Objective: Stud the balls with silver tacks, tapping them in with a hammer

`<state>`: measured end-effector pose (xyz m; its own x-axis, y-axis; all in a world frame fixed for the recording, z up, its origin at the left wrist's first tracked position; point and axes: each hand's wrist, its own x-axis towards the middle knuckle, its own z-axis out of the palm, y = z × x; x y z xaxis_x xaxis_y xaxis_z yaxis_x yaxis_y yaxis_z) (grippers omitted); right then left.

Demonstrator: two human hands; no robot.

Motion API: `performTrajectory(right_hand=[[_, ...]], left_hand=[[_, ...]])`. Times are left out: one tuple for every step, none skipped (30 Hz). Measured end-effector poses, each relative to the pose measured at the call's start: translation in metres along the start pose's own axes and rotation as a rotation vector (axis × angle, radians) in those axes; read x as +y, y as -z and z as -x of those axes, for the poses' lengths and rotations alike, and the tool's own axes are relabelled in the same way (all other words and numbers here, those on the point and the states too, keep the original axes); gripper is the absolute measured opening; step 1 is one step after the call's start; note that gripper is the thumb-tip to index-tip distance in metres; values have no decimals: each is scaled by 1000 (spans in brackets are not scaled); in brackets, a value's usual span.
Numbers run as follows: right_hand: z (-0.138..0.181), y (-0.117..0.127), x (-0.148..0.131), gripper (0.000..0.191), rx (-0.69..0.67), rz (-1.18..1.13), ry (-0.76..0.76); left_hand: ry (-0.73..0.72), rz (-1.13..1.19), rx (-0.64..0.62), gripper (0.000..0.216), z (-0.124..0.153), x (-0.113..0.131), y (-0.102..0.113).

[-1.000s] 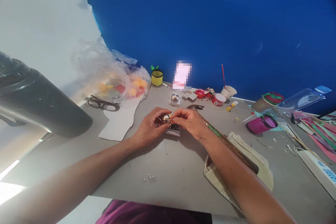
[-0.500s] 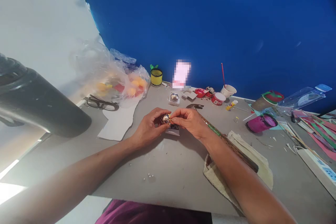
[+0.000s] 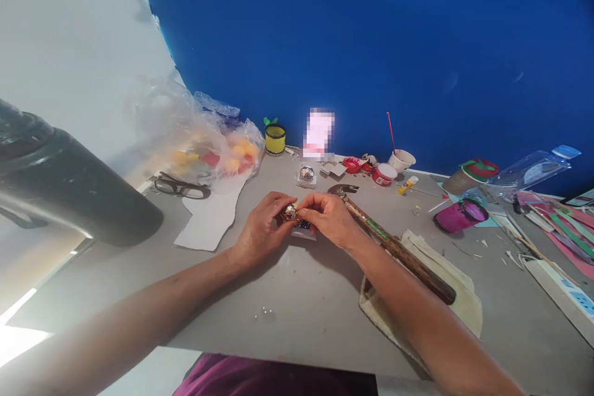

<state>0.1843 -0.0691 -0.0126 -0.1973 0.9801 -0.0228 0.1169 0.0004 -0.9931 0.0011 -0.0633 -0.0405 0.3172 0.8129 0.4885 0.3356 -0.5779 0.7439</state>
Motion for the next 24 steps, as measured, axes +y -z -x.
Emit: performTrajectory(right_hand=[[0,0,1,16,0,-7,-4],[-1,-1,3,16,-1,-15,-8],[-1,-1,4,17,-6,-23,-12],[-2,-1,5,18,-12,-32,-16],[-2,-1,6,19,-21,-37,-18],[-2,0,6,20,-31,-33,-19],[-2,3,4,21,-46,-16,-21],[-2,6,2,23,-57,18,-16],[-2,12,-1,24,-56,74,-4],[-2,19,-4,23,-35,162,15],[-1,28,-8,23,5,284,34],[-1,38,-11,23,77,435,54],[-1,48,-14,27,179,646,53],[-2,59,-15,28,265,875,13],[-3,69,-14,31,296,1081,-59],[-4,77,-12,36,268,1224,-156],[-5,84,-9,39,211,1314,-248],[-6,90,-5,41,150,1359,-324],[-8,94,-1,41,98,1369,-379],[-9,96,2,40,66,1358,-409],[-9,98,4,38,51,1335,-420],[-9,99,3,34,46,1308,-415],[-9,99,1,29,49,1280,-402],[-7,99,-3,23,57,1252,-375]], left_hand=[[-1,-10,0,23,1,0,0],[-1,-17,-2,23,1,0,0],[4,-20,-2,23,1,1,0],[16,-16,-5,23,1,1,-1],[36,-3,-11,23,1,2,-1],[66,19,-19,23,0,2,-1],[105,54,-27,25,0,2,-1],[152,98,-33,26,-2,1,-1],[207,149,-39,29,-3,0,-1],[264,202,-45,33,-4,-1,-1],[318,251,-48,37,-6,-2,-1],[364,293,-50,40,-8,-4,-1],[401,324,-50,43,-9,-5,0],[426,345,-49,45,-10,-7,1],[442,358,-48,47,-11,-7,2],[453,362,-45,48,-12,-7,2],[463,360,-45,49,-13,-7,3],[471,355,-45,50,-13,-7,4],[476,352,-41,52,-13,-6,4],[479,357,-33,55,-13,-6,4],[481,368,-26,57,-13,-5,5],[482,380,-20,57,-13,-5,5],[486,391,-19,57,-13,-6,5],[493,398,-24,55,-13,-6,4]])
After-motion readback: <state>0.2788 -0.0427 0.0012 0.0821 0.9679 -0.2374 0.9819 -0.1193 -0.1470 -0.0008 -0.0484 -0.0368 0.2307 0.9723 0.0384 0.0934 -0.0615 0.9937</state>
